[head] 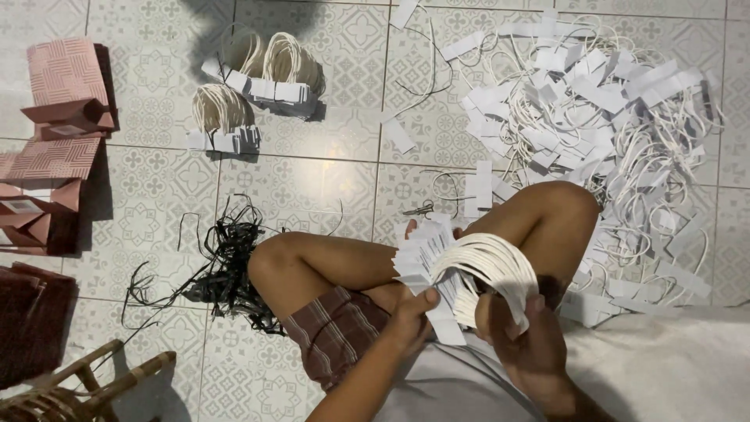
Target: Bundling paper tags with strings into organized groups by hand.
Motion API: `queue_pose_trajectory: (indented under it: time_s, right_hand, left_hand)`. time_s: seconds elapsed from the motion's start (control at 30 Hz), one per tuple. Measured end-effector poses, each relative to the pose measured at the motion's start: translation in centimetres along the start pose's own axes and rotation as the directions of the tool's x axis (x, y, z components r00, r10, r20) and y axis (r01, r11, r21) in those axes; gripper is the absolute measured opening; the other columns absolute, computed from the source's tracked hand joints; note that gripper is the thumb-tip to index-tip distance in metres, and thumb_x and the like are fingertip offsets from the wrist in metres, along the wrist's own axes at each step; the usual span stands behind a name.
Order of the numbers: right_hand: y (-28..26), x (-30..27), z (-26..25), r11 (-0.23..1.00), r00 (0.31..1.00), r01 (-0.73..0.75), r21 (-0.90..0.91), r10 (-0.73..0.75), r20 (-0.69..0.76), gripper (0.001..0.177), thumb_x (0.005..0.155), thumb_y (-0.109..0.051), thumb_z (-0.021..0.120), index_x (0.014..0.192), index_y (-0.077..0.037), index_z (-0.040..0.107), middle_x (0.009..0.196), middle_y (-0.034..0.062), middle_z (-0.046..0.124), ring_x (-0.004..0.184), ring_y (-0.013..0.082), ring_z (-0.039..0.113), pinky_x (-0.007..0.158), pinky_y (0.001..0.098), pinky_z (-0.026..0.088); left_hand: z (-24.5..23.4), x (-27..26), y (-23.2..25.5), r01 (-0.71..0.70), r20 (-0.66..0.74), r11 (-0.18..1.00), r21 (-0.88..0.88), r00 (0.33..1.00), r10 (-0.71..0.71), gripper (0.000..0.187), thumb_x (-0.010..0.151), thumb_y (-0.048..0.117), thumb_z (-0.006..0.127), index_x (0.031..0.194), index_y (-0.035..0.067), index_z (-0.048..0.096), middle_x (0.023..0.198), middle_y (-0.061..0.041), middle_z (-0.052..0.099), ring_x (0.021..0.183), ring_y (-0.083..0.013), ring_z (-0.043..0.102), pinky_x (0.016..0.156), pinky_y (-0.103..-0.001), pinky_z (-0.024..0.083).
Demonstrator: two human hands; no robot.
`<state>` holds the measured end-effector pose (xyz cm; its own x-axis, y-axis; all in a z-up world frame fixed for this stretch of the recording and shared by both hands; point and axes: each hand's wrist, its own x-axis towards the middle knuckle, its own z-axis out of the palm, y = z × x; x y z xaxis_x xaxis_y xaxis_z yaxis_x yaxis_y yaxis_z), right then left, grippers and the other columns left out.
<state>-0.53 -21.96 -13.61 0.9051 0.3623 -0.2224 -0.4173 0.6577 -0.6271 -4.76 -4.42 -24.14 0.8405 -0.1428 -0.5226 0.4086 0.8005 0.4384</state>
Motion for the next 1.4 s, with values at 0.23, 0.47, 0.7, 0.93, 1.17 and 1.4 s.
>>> queue_pose_trajectory:
  time_s: [0.23,0.47,0.7,0.93,1.17,1.4]
  right_hand:
    - [0.6,-0.8,-3.1,0.976,0.984,-0.154,0.151,0.138,0.11,0.056,0.105,-0.052,0.049,0.066,-0.013,0.047,0.072,0.0219,0.059,0.073,0.0304,0.051,0.073,0.0393,0.034]
    - [1.4,-0.2,-2.0,0.92,0.971,-0.196,0.339,0.133,0.2,0.056,0.11,-0.046,0.037,0.066,-0.012,0.046,0.057,0.0067,0.042,0.062,0.0235,0.039,0.058,0.0396,0.031]
    - [0.7,0.5,-1.1,0.939,0.938,-0.221,0.262,0.132,0.319,0.05,0.107,-0.048,0.039,0.073,-0.012,0.046,0.063,0.0038,0.042,0.068,0.0204,0.037,0.067,0.0399,0.032]
    - [-0.4,0.8,0.6,0.858,0.906,-0.385,0.341,0.282,0.314,0.051,0.108,-0.047,0.034,0.067,-0.019,0.048,0.05,-0.0045,0.035,0.053,0.0132,0.039,0.074,0.0409,0.04]
    - [-0.8,0.6,0.3,0.85,0.901,-0.397,0.348,0.289,0.323,0.051,0.106,-0.047,0.039,0.065,-0.018,0.047,0.052,-0.0029,0.035,0.049,0.0156,0.033,0.067,0.0434,0.044]
    - [0.6,-0.2,-2.4,0.799,0.885,-0.454,0.394,0.455,0.096,0.042,0.096,-0.041,0.064,0.063,-0.021,0.046,0.049,-0.0065,0.032,0.047,0.0102,0.028,0.086,0.0383,0.054]
  left_hand:
    - [-2.0,-0.6,0.1,0.034,0.2,0.999,-0.041,0.979,-0.025,0.074,0.072,0.004,0.067,0.141,-0.014,0.049,0.127,-0.025,0.064,0.108,-0.0349,0.063,0.095,-0.04,0.052]
    - [-2.0,0.0,2.4,-0.149,0.469,0.983,0.111,0.88,0.08,0.078,0.065,0.01,0.075,0.138,-0.007,0.056,0.132,-0.013,0.065,0.117,-0.0266,0.059,0.106,-0.036,0.048]
    - [2.7,0.7,6.1,-0.256,0.762,0.967,-0.01,0.624,0.173,0.026,0.074,0.022,0.08,0.089,0.002,0.073,0.083,-0.007,0.072,0.085,-0.0221,0.069,0.086,-0.033,0.052]
    - [1.0,0.1,6.5,-0.183,0.868,0.964,0.195,0.49,-0.083,0.062,0.08,0.025,0.09,0.127,0.004,0.056,0.106,-0.011,0.071,0.108,-0.0236,0.068,0.102,-0.037,0.054]
    - [1.3,-0.1,6.2,-0.188,0.873,0.947,0.259,0.465,-0.147,0.055,0.08,0.024,0.089,0.122,0.007,0.057,0.103,-0.009,0.069,0.108,-0.0225,0.068,0.101,-0.037,0.056]
    - [2.6,-1.1,6.1,-0.191,0.874,0.931,0.312,0.442,-0.202,0.049,0.081,0.023,0.087,0.118,0.009,0.058,0.1,-0.006,0.068,0.108,-0.0214,0.068,0.099,-0.036,0.057]
